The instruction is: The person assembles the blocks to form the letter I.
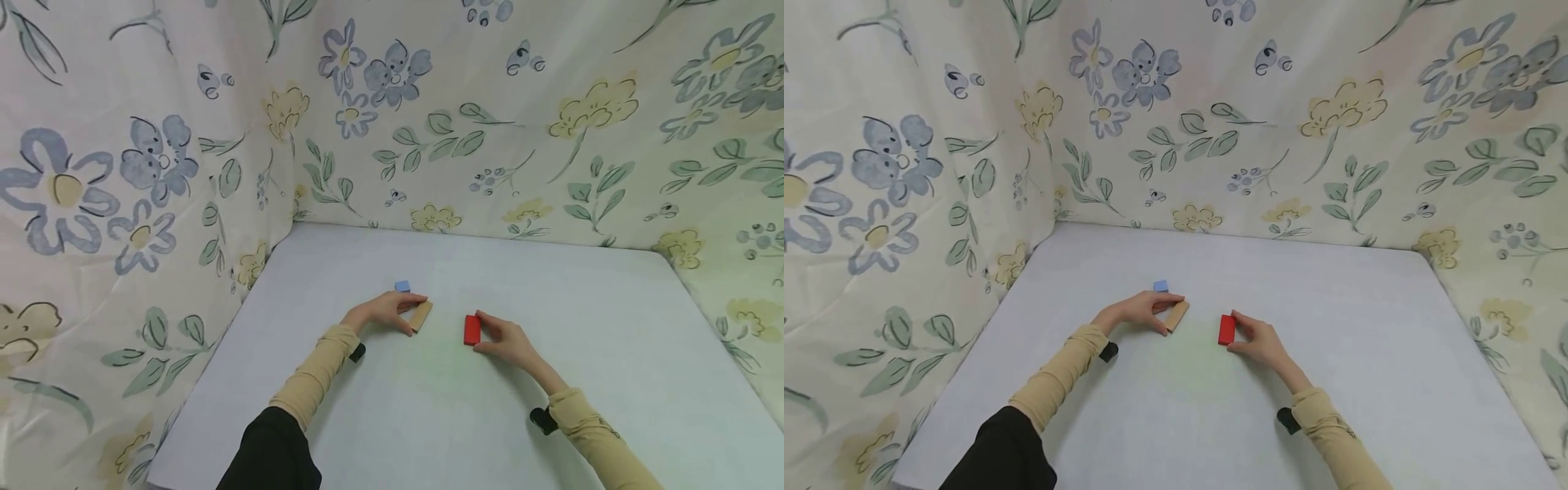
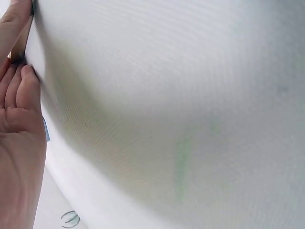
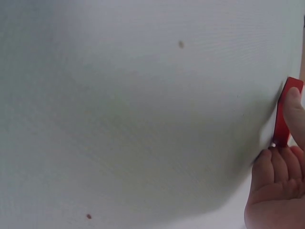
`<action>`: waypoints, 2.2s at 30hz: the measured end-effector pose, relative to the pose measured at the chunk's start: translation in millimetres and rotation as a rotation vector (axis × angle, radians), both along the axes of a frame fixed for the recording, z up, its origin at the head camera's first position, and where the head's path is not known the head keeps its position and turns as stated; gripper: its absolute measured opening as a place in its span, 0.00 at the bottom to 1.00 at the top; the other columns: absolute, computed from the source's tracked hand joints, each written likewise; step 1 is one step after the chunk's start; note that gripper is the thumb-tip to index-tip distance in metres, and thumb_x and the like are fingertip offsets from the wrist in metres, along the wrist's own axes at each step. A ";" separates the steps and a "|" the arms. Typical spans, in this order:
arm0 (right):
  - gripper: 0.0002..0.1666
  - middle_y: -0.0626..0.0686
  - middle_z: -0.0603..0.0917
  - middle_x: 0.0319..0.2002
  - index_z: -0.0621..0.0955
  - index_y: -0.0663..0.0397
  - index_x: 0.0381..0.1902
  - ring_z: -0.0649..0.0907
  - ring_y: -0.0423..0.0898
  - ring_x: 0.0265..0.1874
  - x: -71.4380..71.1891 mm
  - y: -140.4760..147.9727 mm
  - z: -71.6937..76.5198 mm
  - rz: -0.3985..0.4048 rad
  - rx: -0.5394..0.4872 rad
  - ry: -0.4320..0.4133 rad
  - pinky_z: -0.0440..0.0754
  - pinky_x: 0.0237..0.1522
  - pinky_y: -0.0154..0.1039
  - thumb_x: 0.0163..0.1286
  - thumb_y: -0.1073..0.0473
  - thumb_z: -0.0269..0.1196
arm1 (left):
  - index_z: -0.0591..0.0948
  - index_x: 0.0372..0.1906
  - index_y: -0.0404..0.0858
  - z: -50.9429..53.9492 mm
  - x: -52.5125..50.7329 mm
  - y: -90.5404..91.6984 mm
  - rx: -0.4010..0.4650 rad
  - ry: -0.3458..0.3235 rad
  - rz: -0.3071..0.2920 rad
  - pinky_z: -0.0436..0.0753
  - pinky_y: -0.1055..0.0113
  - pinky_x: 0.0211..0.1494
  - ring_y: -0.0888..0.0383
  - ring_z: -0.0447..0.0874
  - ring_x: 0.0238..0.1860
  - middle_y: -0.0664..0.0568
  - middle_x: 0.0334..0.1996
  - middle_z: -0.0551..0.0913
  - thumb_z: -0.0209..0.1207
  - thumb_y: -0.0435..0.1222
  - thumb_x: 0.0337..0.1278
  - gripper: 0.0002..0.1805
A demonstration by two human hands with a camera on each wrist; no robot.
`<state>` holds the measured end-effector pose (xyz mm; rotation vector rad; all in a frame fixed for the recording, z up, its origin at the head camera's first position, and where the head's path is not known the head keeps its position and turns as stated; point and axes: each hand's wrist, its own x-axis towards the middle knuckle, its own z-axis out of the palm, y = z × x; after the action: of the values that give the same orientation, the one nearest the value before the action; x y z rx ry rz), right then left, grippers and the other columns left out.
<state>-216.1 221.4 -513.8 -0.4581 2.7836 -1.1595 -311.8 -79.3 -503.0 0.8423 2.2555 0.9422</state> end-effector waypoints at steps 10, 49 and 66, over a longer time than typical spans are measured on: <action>0.43 0.65 0.71 0.64 0.67 0.67 0.66 0.70 0.62 0.65 0.8 2.3 -1.4 0.001 -0.036 0.004 0.72 0.62 0.54 0.54 0.63 0.71 | 0.63 0.71 0.42 1.4 1.7 1.6 0.005 -0.010 0.016 0.63 0.70 0.73 0.58 0.57 0.73 0.51 0.73 0.60 0.72 0.33 0.42 0.46; 0.44 0.65 0.68 0.67 0.64 0.64 0.69 0.70 0.60 0.65 -2.9 5.9 39.7 -0.008 -0.195 -0.060 0.74 0.59 0.48 0.57 0.62 0.70 | 0.64 0.70 0.44 -0.1 1.4 1.1 0.005 -0.008 0.033 0.63 0.71 0.73 0.59 0.59 0.72 0.52 0.72 0.61 0.72 0.33 0.41 0.46; 0.41 0.69 0.68 0.65 0.64 0.71 0.67 0.71 0.64 0.63 13.6 -12.8 81.8 0.011 -0.210 -0.021 0.74 0.57 0.50 0.57 0.69 0.67 | 0.64 0.70 0.40 4.9 4.6 0.1 0.028 0.006 0.010 0.63 0.68 0.73 0.57 0.59 0.72 0.49 0.72 0.62 0.72 0.31 0.41 0.46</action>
<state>-202.5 208.6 -432.0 -0.4753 2.6497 -1.4519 -307.2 -79.2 -498.1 0.8478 2.2585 0.9794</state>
